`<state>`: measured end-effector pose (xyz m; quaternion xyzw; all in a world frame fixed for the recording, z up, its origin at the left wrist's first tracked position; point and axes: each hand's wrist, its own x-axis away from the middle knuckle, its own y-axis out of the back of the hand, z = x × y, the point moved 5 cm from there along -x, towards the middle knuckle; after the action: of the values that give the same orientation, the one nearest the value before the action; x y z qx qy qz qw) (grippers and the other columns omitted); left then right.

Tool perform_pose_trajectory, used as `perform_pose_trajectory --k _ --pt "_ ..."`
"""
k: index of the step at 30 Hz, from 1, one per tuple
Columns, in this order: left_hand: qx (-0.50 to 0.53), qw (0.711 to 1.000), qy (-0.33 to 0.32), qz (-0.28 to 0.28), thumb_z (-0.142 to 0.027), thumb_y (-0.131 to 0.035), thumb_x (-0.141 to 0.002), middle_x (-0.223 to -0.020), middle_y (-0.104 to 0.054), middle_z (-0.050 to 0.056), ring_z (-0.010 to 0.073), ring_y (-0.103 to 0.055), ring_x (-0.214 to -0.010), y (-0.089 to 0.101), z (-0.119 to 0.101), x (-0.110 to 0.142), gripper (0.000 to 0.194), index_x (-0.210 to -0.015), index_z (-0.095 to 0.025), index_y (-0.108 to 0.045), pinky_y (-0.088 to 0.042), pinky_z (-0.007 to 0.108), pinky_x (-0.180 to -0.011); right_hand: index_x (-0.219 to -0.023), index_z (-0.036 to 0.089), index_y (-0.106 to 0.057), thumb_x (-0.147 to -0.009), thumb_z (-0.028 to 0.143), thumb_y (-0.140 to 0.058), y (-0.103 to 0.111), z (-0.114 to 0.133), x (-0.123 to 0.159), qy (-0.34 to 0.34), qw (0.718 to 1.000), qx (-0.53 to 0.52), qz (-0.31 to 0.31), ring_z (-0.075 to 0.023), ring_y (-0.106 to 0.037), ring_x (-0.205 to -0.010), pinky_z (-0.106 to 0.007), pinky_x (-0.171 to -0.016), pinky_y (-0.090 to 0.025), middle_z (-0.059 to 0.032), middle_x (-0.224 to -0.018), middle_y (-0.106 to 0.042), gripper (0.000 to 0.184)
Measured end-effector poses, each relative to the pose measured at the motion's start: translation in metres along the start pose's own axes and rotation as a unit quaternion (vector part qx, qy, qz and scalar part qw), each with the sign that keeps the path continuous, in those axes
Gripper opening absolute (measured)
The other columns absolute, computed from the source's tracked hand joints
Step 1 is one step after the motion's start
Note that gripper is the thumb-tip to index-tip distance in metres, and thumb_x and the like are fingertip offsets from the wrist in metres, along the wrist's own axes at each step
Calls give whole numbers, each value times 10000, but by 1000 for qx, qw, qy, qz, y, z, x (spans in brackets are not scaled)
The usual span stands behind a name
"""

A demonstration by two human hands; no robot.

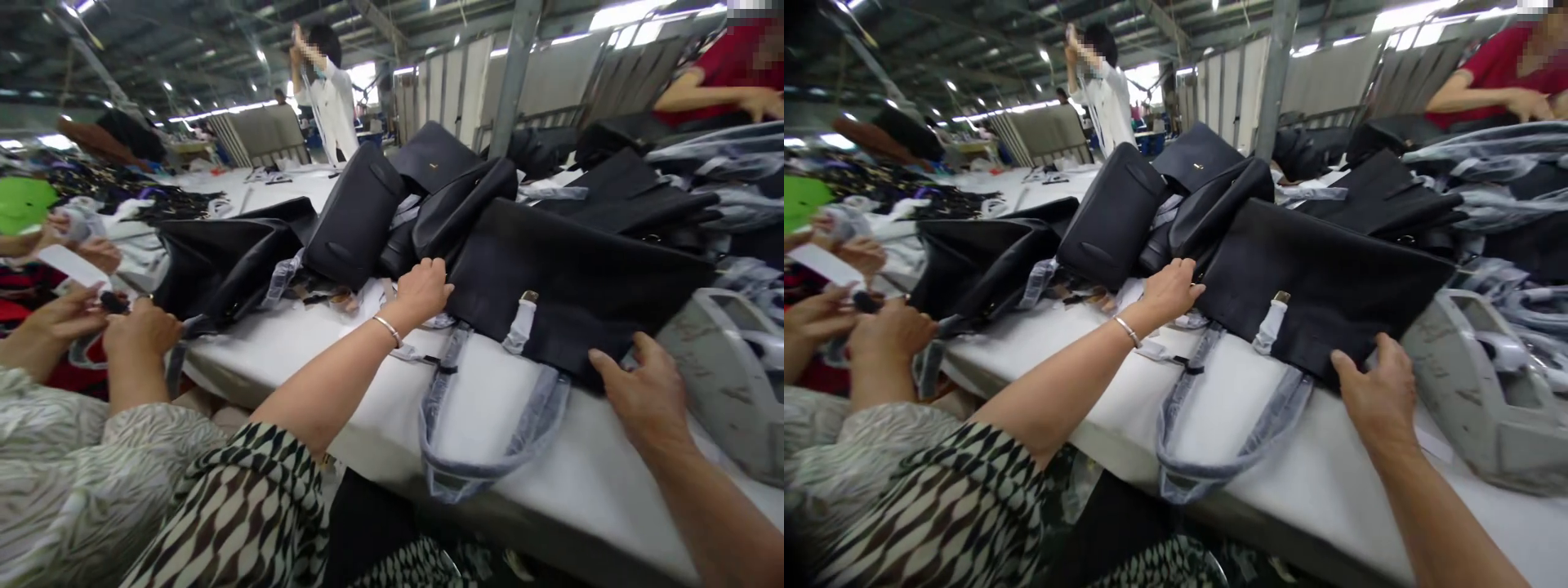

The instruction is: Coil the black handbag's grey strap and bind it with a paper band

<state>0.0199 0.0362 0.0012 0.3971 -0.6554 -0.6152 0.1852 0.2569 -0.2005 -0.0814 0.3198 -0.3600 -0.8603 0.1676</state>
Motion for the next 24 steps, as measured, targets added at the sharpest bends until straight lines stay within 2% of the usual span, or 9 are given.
perform_pose_trajectory --k 3,5,8,10,12,15,19,21,24 --pt "124 986 -109 -19 -285 -629 -878 -1060 -640 71 218 -619 -989 12 6 45 221 -1064 -169 -603 -495 321 -832 -1070 179 -666 -853 417 -533 29 44 46 150 985 -82 -9 -282 -623 -1001 -439 -917 -481 -117 -1073 -681 349" --pt "226 957 -181 4 -251 -649 -860 -976 -662 38 176 -618 -927 15 9 85 168 -1008 -171 -640 -484 282 -816 -1059 206 -666 -892 334 -560 49 74 83 290 947 -133 29 -251 -622 -1045 -417 -956 -473 -91 -1105 -682 235" --pt "324 931 -168 19 -236 -639 -863 -861 -671 20 138 -611 -795 12 20 140 103 -918 -153 -666 -477 250 -739 -1128 223 -635 -912 257 -579 61 97 126 428 880 -159 130 -237 -607 -1103 -416 -982 -466 -79 -1162 -667 225" --pt "345 933 -105 -7 -216 -606 -878 -791 -664 14 126 -596 -710 9 31 165 93 -869 -146 -668 -471 245 -680 -1131 225 -628 -933 226 -545 58 99 134 445 871 -151 147 -225 -621 -1079 -408 -960 -481 -70 -1142 -679 214" --pt "337 937 -85 -44 -194 -565 -898 -821 -666 32 143 -604 -749 10 36 181 114 -905 -146 -668 -482 267 -705 -1111 210 -631 -947 199 -505 52 97 129 432 882 -136 134 -211 -647 -1016 -391 -914 -507 -69 -1089 -698 207" --pt "296 932 -211 -15 -251 -588 -910 -1038 -659 77 196 -587 -994 15 20 199 211 -1099 -171 -637 -471 343 -899 -1108 207 -638 -945 181 -470 41 102 120 437 875 -116 173 -207 -655 -1000 -391 -894 -518 -64 -1071 -706 236" --pt "185 900 -388 74 -445 -750 -780 -1239 -599 108 269 -489 -1195 9 -9 224 566 -1233 -168 -552 -370 408 -1058 -1177 250 -630 -890 213 -542 36 124 140 496 808 -79 307 -251 -605 -1108 -476 -964 -466 -54 -1178 -672 302" --pt "130 899 -409 83 -411 -736 -797 -1201 -616 101 274 -482 -1206 -1 -14 231 502 -1189 -156 -552 -360 410 -1055 -1162 246 -645 -883 251 -569 36 131 151 496 793 -72 347 -259 -612 -1080 -477 -957 -461 -63 -1169 -674 289" --pt "85 901 -419 67 -335 -640 -871 -1115 -637 73 254 -487 -1209 -16 -17 236 305 -1114 -170 -555 -302 434 -1087 -1054 224 -691 -935 308 -509 28 132 144 425 814 -111 380 -206 -657 -945 -359 -864 -514 -57 -1039 -714 233"
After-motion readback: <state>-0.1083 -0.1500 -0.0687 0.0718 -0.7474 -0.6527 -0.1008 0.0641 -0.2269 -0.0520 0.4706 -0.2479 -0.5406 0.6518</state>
